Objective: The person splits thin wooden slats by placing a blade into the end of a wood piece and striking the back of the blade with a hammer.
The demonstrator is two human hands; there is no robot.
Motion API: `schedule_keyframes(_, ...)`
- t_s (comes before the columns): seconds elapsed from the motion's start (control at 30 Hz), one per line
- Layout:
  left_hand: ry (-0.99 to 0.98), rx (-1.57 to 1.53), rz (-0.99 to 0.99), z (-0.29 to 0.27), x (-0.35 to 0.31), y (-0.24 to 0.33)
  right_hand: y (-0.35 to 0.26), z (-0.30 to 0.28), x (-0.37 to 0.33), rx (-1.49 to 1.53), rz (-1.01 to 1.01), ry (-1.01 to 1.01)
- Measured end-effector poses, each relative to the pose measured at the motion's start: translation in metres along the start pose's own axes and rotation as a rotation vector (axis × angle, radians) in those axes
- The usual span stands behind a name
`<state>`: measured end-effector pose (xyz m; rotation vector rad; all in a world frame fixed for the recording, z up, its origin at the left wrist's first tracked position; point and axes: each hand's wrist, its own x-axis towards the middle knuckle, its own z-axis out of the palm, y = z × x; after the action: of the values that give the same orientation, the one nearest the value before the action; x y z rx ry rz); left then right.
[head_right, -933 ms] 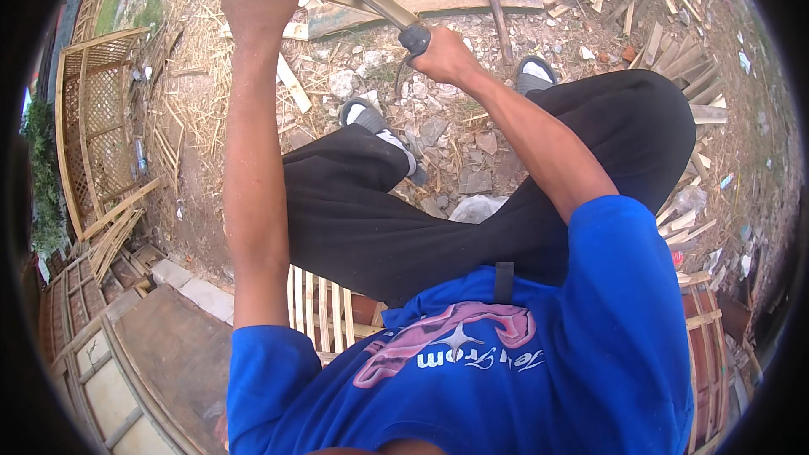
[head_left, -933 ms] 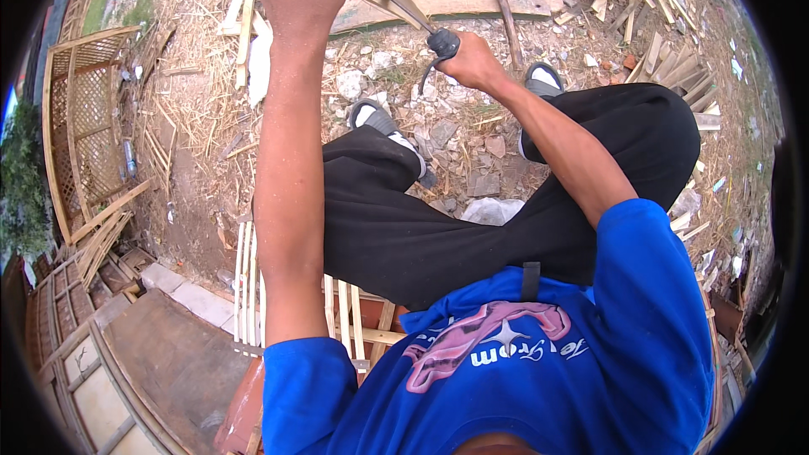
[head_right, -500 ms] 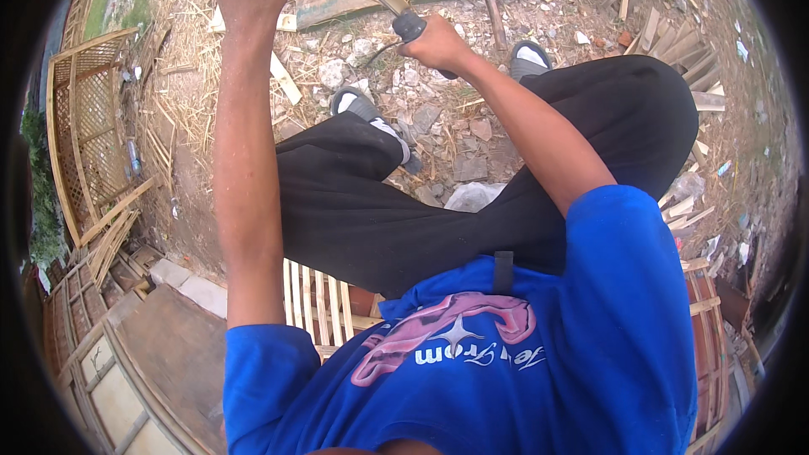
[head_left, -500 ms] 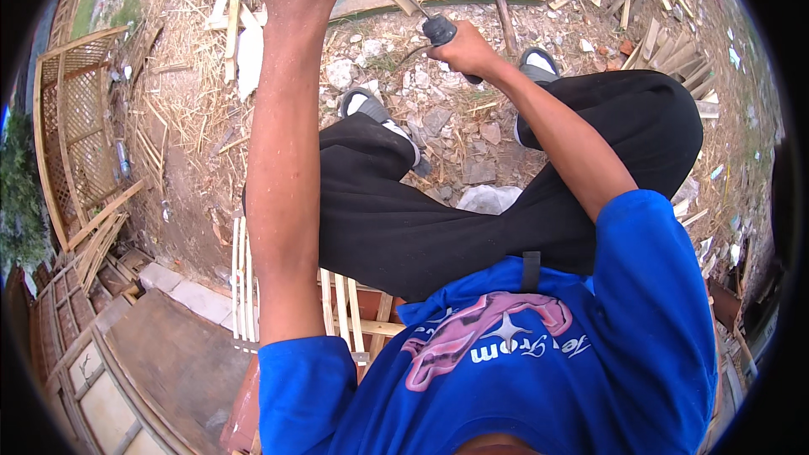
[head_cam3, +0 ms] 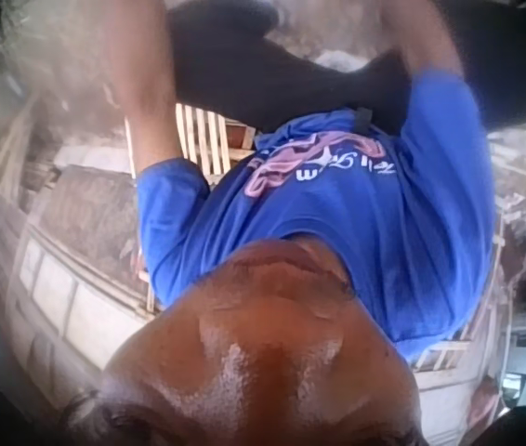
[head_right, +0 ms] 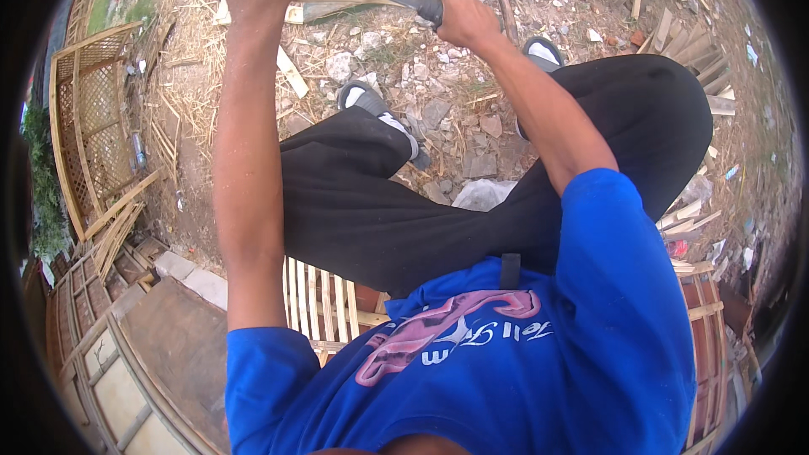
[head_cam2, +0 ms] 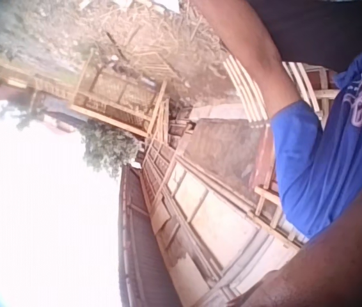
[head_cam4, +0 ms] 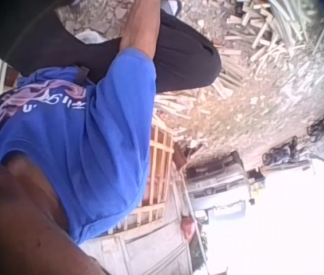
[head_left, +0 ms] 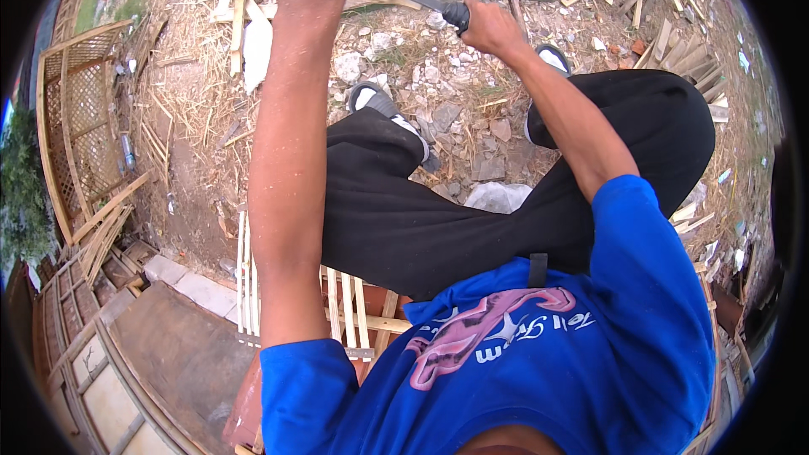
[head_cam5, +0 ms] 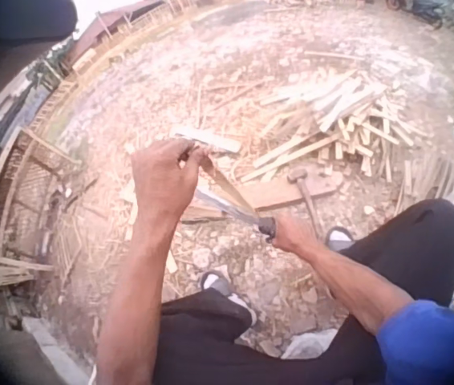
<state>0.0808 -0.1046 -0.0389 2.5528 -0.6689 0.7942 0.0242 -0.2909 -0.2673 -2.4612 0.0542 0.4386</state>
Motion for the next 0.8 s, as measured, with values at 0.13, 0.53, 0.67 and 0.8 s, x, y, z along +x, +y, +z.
schedule_keyframes(0.13, 0.05, -0.044, 0.099, 0.008, 0.006, 0.006, 0.03, 0.012, 0.014, 0.033, 0.005, -0.077)
schedule_keyframes(0.53, 0.05, -0.202, -0.049, 0.013, 0.001, -0.009, 0.104, 0.09, -0.01, 0.201, 0.204, -0.126)
schedule_keyframes(0.67, 0.011, -0.178, -0.059, 0.009, 0.003, -0.014, 0.121, 0.092, -0.028, 0.155, 0.309, -0.19)
schedule_keyframes(0.8, -0.035, -0.223, -0.228, 0.006, 0.008, -0.018, 0.145, 0.092, -0.044, 0.241, 0.421, -0.355)
